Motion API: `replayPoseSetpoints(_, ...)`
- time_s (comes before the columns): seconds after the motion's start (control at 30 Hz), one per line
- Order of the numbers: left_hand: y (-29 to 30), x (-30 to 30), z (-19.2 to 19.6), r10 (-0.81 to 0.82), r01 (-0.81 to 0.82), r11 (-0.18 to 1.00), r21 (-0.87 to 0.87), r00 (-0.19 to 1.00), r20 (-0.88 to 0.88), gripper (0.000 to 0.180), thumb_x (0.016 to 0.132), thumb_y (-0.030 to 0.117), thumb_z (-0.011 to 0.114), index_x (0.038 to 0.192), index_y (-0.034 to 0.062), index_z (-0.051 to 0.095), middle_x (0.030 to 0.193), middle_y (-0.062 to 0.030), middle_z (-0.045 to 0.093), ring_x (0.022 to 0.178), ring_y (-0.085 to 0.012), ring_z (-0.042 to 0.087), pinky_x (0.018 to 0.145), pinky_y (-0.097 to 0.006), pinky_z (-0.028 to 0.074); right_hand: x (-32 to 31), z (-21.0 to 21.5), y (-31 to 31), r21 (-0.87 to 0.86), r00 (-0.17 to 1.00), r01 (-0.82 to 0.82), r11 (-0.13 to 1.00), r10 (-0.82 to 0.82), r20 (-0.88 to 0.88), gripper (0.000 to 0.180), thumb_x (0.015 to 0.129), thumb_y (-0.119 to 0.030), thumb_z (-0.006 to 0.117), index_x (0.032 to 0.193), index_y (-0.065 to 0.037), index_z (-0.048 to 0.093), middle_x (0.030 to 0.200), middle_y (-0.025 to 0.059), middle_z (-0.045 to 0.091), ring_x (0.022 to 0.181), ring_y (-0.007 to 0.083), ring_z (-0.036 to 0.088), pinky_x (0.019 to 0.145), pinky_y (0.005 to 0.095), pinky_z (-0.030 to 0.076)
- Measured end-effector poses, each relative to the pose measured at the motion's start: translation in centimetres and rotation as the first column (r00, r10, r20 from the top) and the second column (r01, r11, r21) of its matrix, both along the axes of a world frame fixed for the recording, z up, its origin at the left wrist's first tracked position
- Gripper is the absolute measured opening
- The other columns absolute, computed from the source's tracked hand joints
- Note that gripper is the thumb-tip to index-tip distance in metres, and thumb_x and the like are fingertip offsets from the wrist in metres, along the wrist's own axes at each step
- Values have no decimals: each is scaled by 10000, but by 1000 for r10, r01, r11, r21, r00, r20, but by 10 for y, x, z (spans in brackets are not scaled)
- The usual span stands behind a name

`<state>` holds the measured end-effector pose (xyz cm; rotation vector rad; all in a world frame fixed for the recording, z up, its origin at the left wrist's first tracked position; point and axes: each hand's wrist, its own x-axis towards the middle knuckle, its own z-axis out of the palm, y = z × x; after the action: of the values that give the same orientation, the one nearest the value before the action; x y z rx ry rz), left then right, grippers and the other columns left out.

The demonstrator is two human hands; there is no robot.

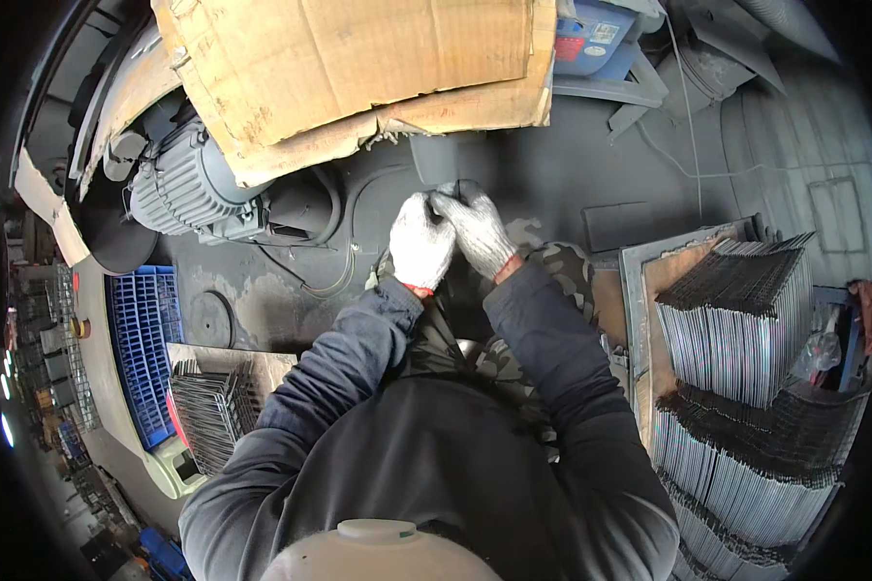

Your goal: The recorder is seen grinding and inspecting several metal grates at a workbench in a fabrication shop.

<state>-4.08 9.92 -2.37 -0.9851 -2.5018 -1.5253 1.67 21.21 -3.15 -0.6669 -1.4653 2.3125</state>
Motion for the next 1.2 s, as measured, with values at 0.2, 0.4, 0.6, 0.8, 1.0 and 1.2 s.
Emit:
replayPoseSetpoints(0.2,1,0,3,11,-11,999,-34,1000,8,242,873,159,735,1033,12,628,928,-234,669,887,-468,666,777,-519,539,-1,10,0,-72,999,-39,997,41,29,130,1042,-92,687,1146,-14,693,1058,27,703,979,122,637,894,286,533)
replayPoseSetpoints(0.4,-10,2,4,44,-47,998,-39,996,-77,271,880,167,739,1101,30,659,970,-221,681,916,-456,682,792,-505,558,-2,9,-4,-17,996,-90,996,90,3,161,1043,-106,683,1178,-18,694,1067,22,697,1001,127,631,919,294,527)
replayPoseSetpoints(0.6,-11,2,8,95,-96,993,-61,995,-26,250,899,193,745,1079,47,653,949,-217,682,879,-458,684,765,-517,557,-4,5,-5,21,995,-97,995,97,-8,155,1045,-109,675,1173,-25,704,1065,20,699,1007,120,627,930,296,524)
replayPoseSetpoints(0.8,-10,0,7,76,-76,995,-64,997,-6,311,845,170,740,1116,42,659,1005,-196,671,926,-428,678,802,-501,556,-3,6,-13,-57,998,-54,997,51,-40,147,1051,-110,671,1166,-21,699,1065,18,698,999,119,631,917,287,528)
replayPoseSetpoints(1.0,-7,1,4,32,-34,997,-66,999,-35,331,844,173,741,1129,35,644,1016,-200,662,920,-437,672,794,-510,555,-1,3,-3,-81,996,-83,993,81,-24,176,1044,-115,686,1190,-18,691,1080,24,701,1005,124,636,922,291,530)
replayPoseSetpoints(1.2,-5,2,6,20,-22,999,-48,998,-54,266,873,145,735,1099,29,653,996,-223,676,919,-455,675,781,-501,551,2,8,-3,-68,998,-62,996,62,0,192,1043,-114,687,1204,-10,689,1105,41,712,1036,129,641,944,294,529)
